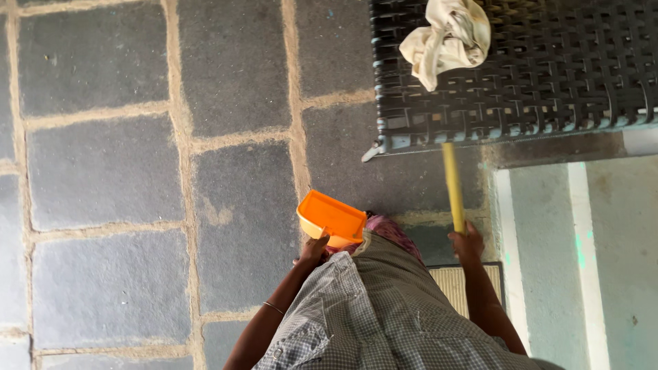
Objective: The person sweeps debris from a stone floor using a hand broom and collects it into an orange dustpan while moving through a home.
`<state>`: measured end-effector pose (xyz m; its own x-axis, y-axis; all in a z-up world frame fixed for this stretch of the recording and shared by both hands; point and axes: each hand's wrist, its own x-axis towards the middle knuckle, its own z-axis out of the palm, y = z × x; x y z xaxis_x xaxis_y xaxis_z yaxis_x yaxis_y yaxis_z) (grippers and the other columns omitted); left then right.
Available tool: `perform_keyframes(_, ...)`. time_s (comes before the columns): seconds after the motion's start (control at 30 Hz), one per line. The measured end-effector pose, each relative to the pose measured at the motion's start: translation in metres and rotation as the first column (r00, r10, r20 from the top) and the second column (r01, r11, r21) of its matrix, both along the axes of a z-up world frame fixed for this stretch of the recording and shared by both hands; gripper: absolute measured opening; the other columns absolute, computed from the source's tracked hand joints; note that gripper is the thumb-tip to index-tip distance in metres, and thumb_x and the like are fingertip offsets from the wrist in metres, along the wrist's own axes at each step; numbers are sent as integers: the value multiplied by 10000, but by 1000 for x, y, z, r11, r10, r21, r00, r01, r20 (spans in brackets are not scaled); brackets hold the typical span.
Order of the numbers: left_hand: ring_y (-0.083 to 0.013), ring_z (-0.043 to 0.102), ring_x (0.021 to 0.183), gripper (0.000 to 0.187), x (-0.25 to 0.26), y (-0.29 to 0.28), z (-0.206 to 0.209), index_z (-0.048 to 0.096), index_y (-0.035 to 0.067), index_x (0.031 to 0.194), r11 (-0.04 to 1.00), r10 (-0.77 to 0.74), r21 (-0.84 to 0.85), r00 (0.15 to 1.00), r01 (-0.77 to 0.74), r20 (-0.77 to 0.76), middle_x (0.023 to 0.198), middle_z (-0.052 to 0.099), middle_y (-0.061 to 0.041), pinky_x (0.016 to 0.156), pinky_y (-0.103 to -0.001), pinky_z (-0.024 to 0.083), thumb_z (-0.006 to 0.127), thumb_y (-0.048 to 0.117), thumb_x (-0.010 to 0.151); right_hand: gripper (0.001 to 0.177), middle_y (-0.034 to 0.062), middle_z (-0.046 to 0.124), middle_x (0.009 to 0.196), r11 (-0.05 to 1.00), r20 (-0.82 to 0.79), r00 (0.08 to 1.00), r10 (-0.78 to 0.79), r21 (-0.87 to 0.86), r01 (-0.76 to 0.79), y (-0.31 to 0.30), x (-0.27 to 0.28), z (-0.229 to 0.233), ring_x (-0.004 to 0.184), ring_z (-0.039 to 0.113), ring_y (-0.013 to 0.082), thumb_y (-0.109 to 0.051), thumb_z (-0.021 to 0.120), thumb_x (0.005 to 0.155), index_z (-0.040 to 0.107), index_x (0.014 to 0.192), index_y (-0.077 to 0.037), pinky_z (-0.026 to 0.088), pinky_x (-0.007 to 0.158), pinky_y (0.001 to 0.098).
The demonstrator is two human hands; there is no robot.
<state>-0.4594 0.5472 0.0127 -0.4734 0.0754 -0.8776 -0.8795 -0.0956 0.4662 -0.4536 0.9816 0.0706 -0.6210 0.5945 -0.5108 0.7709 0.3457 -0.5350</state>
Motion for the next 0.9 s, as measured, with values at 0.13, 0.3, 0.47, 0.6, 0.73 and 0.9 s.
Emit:
perform_keyframes(0.13,-179,489,410,510,18,-26,-5,550,7,724,1000,-18,21,999,19,-35,554,551,-94,388,-342,377,653,449,958,382,149,661,759,950,161,963,-217,-190,246,-43,11,-4,527,628,199,-61,695,866,573,1217,26,514,416,353)
perform_keyframes(0.3,-175,447,408,383,51,-64,-11,553,57,780,988,148,44,989,-149,15,562,498,-66,383,-345,345,675,386,936,343,83,601,712,895,361,928,93,-438,81,-103,13,-16,517,552,186,-188,712,940,576,1145,51,484,435,320)
perform_keyframes(0.47,-156,528,467,273,96,-113,-14,658,20,918,982,107,-155,994,-109,-24,609,571,-59,422,-334,410,675,291,898,542,29,629,803,734,377,706,599,-612,-296,-213,17,-45,550,521,114,-201,753,917,527,1366,-2,445,439,240)
perform_keyframes(0.6,-175,530,500,363,122,-149,-20,648,-60,953,985,132,-113,991,-129,14,651,580,-94,440,-336,405,641,303,934,814,64,647,843,613,293,638,712,-703,-360,-291,-11,-55,544,532,107,-70,730,858,309,1553,-90,437,401,262)
perform_keyframes(0.73,-191,575,518,408,146,-181,-23,645,-56,921,980,187,-101,971,-174,149,664,623,-98,471,-332,442,609,348,964,819,105,719,882,517,50,753,656,-757,-399,-326,-25,-36,498,515,116,8,709,783,431,1552,-46,426,368,244)
perform_keyframes(0.9,-165,472,465,366,171,-207,-21,615,3,831,930,367,-33,930,-365,38,584,510,-44,432,-343,379,621,349,952,888,126,694,926,642,-31,880,474,-672,-370,-304,-38,-10,558,583,98,30,727,781,359,1582,-76,455,415,234)
